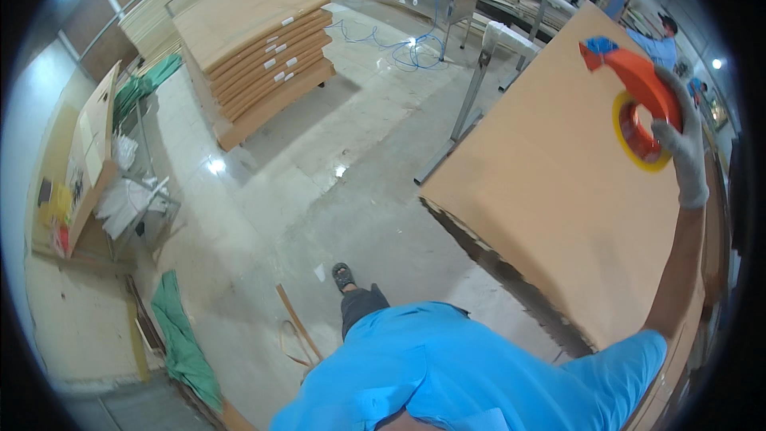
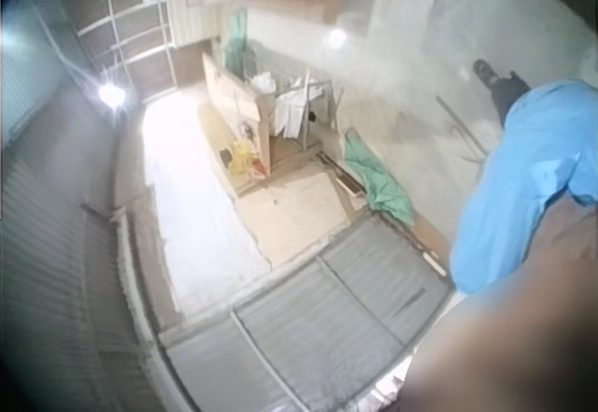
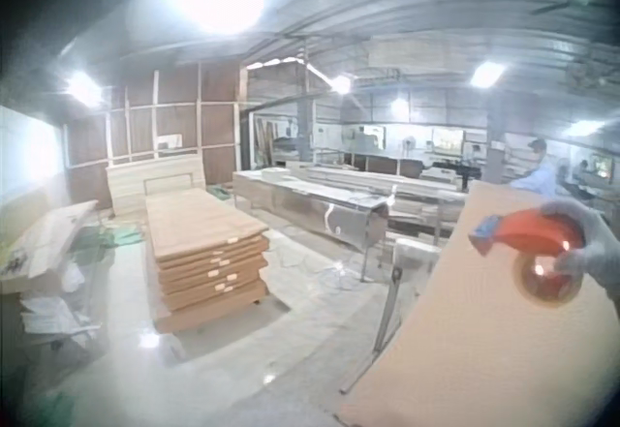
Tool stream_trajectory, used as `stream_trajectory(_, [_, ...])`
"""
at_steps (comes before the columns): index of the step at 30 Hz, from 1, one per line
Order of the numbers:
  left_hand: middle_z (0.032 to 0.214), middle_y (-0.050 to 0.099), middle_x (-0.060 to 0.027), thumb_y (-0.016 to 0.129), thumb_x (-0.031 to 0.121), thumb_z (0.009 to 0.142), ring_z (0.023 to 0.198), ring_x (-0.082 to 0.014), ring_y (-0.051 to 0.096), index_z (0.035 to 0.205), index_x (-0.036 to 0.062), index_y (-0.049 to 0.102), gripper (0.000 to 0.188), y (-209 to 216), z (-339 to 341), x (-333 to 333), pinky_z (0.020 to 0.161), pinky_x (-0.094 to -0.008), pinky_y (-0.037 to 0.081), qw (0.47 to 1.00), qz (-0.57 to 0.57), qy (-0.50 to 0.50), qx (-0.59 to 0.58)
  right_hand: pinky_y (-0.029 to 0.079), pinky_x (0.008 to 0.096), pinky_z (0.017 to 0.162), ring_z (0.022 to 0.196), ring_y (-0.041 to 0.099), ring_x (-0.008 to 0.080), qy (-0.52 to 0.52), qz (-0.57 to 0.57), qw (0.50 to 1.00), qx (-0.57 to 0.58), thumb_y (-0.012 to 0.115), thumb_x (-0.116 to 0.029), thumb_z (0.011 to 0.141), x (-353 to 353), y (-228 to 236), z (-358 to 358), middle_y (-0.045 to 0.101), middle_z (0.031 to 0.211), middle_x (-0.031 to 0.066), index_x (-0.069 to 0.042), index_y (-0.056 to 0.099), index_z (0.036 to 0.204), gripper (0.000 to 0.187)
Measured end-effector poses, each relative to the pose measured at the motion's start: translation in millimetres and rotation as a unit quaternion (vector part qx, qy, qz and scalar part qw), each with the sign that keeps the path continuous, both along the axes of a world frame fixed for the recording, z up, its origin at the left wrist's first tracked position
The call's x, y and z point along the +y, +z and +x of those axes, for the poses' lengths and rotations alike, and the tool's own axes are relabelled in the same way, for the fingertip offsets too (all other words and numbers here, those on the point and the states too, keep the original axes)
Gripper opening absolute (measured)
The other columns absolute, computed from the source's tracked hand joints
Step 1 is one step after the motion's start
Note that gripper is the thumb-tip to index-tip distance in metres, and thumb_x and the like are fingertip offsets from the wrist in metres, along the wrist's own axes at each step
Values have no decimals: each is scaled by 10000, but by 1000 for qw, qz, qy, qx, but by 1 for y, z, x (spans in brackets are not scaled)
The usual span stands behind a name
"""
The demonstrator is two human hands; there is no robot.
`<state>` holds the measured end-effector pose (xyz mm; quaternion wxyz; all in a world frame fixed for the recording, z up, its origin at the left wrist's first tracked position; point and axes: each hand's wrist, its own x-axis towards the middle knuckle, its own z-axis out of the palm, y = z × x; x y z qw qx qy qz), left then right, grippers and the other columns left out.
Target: The person wraps a large wooden panel with corrugated cardboard, folds the edges, and secures them with packing tape. A coworker assists by holding the panel and applying tape at times.
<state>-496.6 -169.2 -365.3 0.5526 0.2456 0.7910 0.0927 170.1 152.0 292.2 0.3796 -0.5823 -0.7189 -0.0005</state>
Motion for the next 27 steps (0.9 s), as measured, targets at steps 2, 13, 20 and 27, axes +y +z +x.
stream_trajectory(2, [863,666,-66,625,371,930,696,-170,609,1152,81,687,370,-9,-50,82,585,-355,485,988,65,-124,66,334,348,1124,1262,524,225,-8,10,1000,19,722,-296,768,36,-1,-25,572,1322,100,-52,507,1422,730])
stream_trajectory(13, [1037,684,-60,649,328,947,824,-170,649,1285,86,621,417,108,-79,574,721,-300,527,978,180,13,-105,395,349,1090,1236,548,215,-58,-51,995,58,763,-192,723,190,-22,-94,580,1318,107,-25,537,1377,711])
stream_trajectory(20, [1136,671,-96,691,353,941,944,-223,686,1304,65,596,473,125,70,781,829,-353,559,921,179,-212,-273,454,341,1032,1151,595,195,-106,-67,987,99,767,-176,725,308,-51,-49,627,1237,96,-34,567,1336,659])
stream_trajectory(27, [763,544,6,622,390,927,670,-119,539,906,131,615,260,55,25,904,555,-298,426,956,117,-218,-156,465,331,1021,1155,611,221,-241,-44,963,114,782,-212,725,428,-77,61,644,1233,120,-32,587,1318,650])
